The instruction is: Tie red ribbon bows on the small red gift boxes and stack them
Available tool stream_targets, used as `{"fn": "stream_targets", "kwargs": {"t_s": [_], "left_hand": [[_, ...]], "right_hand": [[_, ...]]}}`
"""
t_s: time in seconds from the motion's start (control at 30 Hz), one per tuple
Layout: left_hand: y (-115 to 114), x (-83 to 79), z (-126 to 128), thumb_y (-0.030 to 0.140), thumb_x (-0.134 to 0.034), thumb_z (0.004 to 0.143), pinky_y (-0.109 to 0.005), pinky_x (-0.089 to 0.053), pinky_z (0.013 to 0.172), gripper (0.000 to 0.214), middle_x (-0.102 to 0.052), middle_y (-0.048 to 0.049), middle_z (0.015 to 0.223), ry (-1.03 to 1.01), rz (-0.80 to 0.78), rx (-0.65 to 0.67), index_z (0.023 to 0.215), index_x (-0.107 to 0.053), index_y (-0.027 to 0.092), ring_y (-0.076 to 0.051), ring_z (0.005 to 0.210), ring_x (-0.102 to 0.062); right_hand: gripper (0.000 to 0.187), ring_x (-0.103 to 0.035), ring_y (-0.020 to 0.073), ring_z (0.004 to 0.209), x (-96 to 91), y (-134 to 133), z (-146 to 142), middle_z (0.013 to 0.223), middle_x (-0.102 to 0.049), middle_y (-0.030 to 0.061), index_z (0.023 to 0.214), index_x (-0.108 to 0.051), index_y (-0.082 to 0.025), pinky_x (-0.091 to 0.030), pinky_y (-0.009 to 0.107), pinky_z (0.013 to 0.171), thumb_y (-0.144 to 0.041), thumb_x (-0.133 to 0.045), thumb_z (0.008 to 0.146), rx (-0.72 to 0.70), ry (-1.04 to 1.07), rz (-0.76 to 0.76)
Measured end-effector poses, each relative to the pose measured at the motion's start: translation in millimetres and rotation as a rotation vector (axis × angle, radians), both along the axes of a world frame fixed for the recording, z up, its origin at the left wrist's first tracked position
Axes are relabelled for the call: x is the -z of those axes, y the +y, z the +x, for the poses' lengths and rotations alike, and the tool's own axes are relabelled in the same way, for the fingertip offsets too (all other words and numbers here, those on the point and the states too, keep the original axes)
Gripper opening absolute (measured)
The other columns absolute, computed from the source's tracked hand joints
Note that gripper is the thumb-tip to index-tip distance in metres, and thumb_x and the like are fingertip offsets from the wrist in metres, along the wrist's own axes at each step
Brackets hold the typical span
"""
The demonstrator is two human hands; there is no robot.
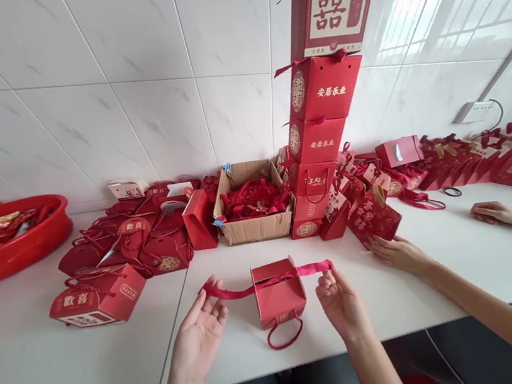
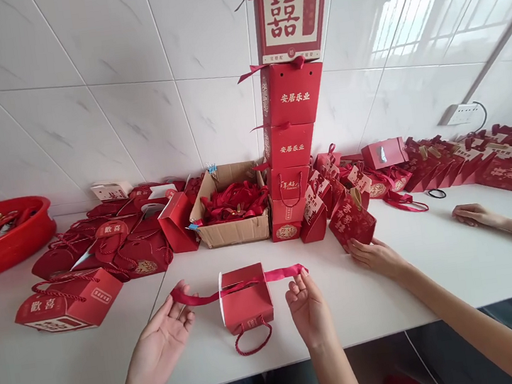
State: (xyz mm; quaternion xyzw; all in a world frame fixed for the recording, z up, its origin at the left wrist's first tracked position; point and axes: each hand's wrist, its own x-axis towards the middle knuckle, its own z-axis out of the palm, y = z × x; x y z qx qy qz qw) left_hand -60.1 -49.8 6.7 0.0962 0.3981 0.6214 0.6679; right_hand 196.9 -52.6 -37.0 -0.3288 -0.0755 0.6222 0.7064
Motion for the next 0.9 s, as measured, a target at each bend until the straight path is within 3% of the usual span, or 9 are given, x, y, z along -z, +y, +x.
{"fn": "stream_targets", "kwargs": {"t_s": [0.2, 0.33, 0.5, 0.7, 0.9], "left_hand": [[7, -17.4, -7, 0.014, -0.047, 0.089, -0.024, -0.054, 0.06, 0.025, -0.07, -0.0039, 0.095, 0.09, 0.074, -0.024, 0.088, -0.071, 0.02, -0.012, 0.071, -0.062], [14, -30.6, -13, 0.024, -0.063, 0.08, -0.022, -0.053, 0.063, 0.012, -0.07, -0.0052, 0.096, 0.308, 0.23, -0.034, 0.088, -0.071, 0.019, -0.016, 0.086, -0.062], [19, -57.2, -5, 0.034, -0.07, 0.075, -0.026, -0.05, 0.073, 0.022, -0.072, -0.0062, 0.093, 0.644, 0.442, -0.014, 0.09, -0.072, 0.018, -0.022, 0.095, -0.064], [21, -97.4, 26, 0.037, -0.061, 0.083, -0.035, -0.049, 0.087, 0.025, -0.073, -0.0085, 0.091, 0.915, 0.664, 0.122, 0.09, -0.072, 0.016, -0.025, 0.096, -0.065], [25, -116.2, 48, 0.035, -0.058, 0.085, -0.034, -0.052, 0.081, 0.024, -0.072, -0.0072, 0.081, 0.878, 0.782, 0.157, 0.09, -0.07, 0.016, -0.022, 0.083, -0.066]], "right_hand": [[0.018, -0.05, 0.0094, 0.059, -13.3, 3, 10, 0.064, -0.05, -0.0043, 0.077, -0.057, -0.022, -0.043, 0.022, 0.052, -0.031, -0.072, 0.072, 0.034, -0.133, 0.036], [0.018, -0.049, 0.0081, 0.06, -32.0, 4, 14, 0.071, -0.055, -0.0035, 0.075, -0.058, -0.022, -0.043, 0.022, 0.055, -0.031, -0.073, 0.073, 0.127, -0.181, 0.109], [0.018, -0.046, 0.0095, 0.058, -62.5, 11, 17, 0.072, -0.058, -0.0007, 0.083, -0.062, -0.021, -0.039, 0.024, 0.056, -0.034, -0.073, 0.074, 0.151, -0.593, 0.268], [0.024, -0.048, 0.0121, 0.061, -105.7, 21, 9, 0.066, -0.055, 0.0006, 0.077, -0.061, -0.019, -0.04, 0.026, 0.059, -0.041, -0.062, 0.083, -0.043, -1.018, 0.423], [0.027, -0.045, 0.0111, 0.059, -129.8, 27, -4, 0.063, -0.05, -0.0009, 0.07, -0.057, -0.017, -0.036, 0.025, 0.055, -0.04, -0.06, 0.085, -0.105, -1.168, 0.564]]}}
